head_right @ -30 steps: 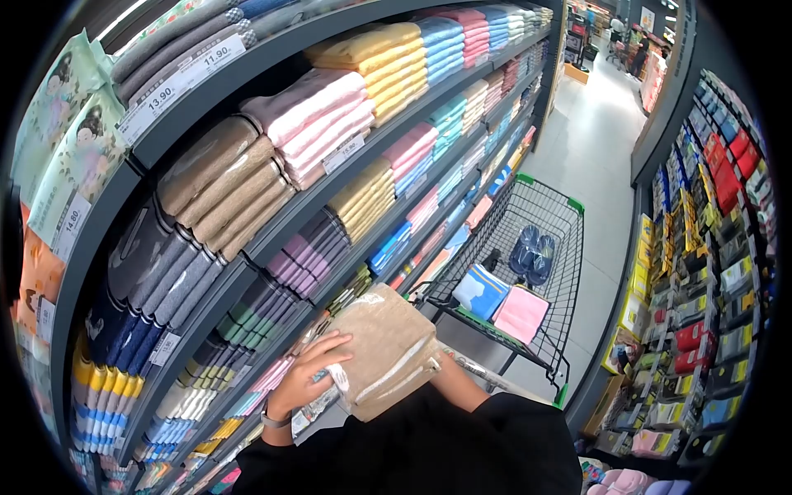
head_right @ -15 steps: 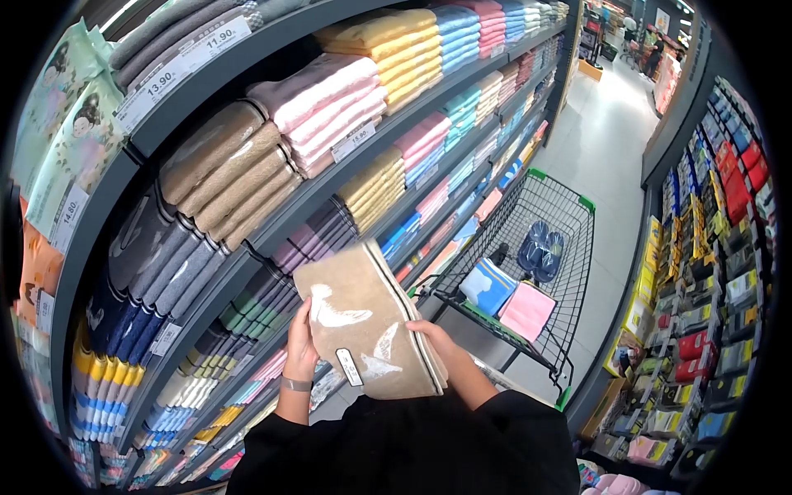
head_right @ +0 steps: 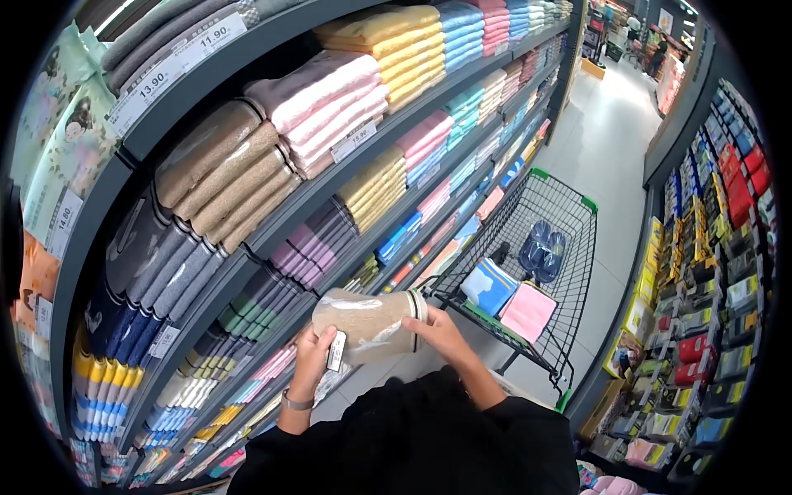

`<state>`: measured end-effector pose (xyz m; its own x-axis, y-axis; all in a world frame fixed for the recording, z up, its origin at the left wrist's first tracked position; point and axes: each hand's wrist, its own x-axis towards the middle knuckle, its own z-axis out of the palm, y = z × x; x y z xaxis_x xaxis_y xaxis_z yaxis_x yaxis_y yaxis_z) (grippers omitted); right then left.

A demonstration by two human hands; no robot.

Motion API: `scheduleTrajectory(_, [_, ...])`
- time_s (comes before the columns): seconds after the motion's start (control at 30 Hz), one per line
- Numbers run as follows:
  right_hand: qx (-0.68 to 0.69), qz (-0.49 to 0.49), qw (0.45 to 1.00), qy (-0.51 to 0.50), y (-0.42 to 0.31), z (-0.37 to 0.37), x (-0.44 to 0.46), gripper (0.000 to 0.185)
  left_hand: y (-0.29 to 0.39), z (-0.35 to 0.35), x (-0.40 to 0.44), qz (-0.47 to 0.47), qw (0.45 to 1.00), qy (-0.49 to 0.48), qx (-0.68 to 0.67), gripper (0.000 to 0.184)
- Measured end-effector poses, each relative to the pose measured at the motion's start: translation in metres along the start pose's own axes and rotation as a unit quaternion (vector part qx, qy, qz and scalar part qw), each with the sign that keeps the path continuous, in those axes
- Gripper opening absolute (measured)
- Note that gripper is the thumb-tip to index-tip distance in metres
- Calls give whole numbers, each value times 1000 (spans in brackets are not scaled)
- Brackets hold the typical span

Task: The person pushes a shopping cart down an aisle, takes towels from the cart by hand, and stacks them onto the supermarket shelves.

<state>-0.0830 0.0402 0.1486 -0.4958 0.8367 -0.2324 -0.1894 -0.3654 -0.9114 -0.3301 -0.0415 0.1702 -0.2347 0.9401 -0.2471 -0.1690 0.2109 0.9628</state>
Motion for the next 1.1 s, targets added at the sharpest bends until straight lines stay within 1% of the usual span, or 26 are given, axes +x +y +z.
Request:
scheduleTrajectory(0.03, [7,-13,1000,15,-4,5,-1,38,-1,-2,0,4,999,8,49,32])
scheduleTrajectory(0.13, [-11,-92,993,67,-1,11,-2,36,-9,-5,-2,105,986,-4,132,33])
scheduleTrajectory(0.17, [-71,-161,980,90,-3,12,-1,37,-9,-4,-2,125,984,-3,131,33])
scheduleTrajectory(0.23, [-190,-296,926,134,-14,14,-1,39,2,1,-8,167,978,-2,127,33])
scheduleTrajectory(0.27, [-216,-300,921,125,-21,14,-4,43,11,4,-12,169,977,-1,127,32])
scheduleTrajectory(0.37, [-232,-365,893,122,-37,18,-5,42,20,2,-13,246,949,15,195,33])
scheduleTrajectory(0.4, [-199,-363,903,113,-47,23,-8,37,33,11,-19,232,953,40,190,34])
scheduleTrajectory(0.47, [-132,-357,920,94,-64,33,-13,29,33,6,-12,340,907,50,241,33])
scheduleTrajectory(0.5, [-104,-346,928,94,-63,33,-13,27,35,6,-9,392,879,55,265,32])
scheduleTrajectory(0.53, [-77,-335,935,92,-59,32,-12,26,40,8,-10,393,883,35,253,39])
scheduleTrajectory(0.57, [-49,-323,941,90,-55,32,-11,25,45,12,-10,381,902,3,203,41])
scheduleTrajectory(0.63, [-33,-305,945,116,-46,31,-8,22,51,17,-12,351,929,-60,103,45])
scheduleTrajectory(0.67, [-25,-296,946,128,-44,31,-7,21,48,16,-10,331,935,-91,88,54])
scheduleTrajectory(0.77, [-52,-324,932,157,-46,36,-5,23,23,9,-2,288,953,-97,-14,59])
scheduleTrajectory(0.8, [-65,-329,928,161,-47,36,-5,23,23,9,0,288,953,-92,-11,80])
scheduleTrajectory(0.9, [-121,-344,916,165,-48,35,-4,22,38,13,-1,217,969,-114,-22,101])
scheduleTrajectory(0.93, [-153,-347,911,161,-49,33,-4,22,45,17,0,230,967,-109,9,104])
scheduleTrajectory(0.97, [-185,-351,904,157,-50,32,-4,22,49,15,4,213,968,-128,41,94])
scheduleTrajectory(1.07, [-225,-356,899,122,-58,33,-7,20,59,-2,14,159,961,-182,136,66])
scheduleTrajectory(1.1, [-231,-344,904,110,-61,31,-6,20,60,-4,13,151,962,-171,153,60])
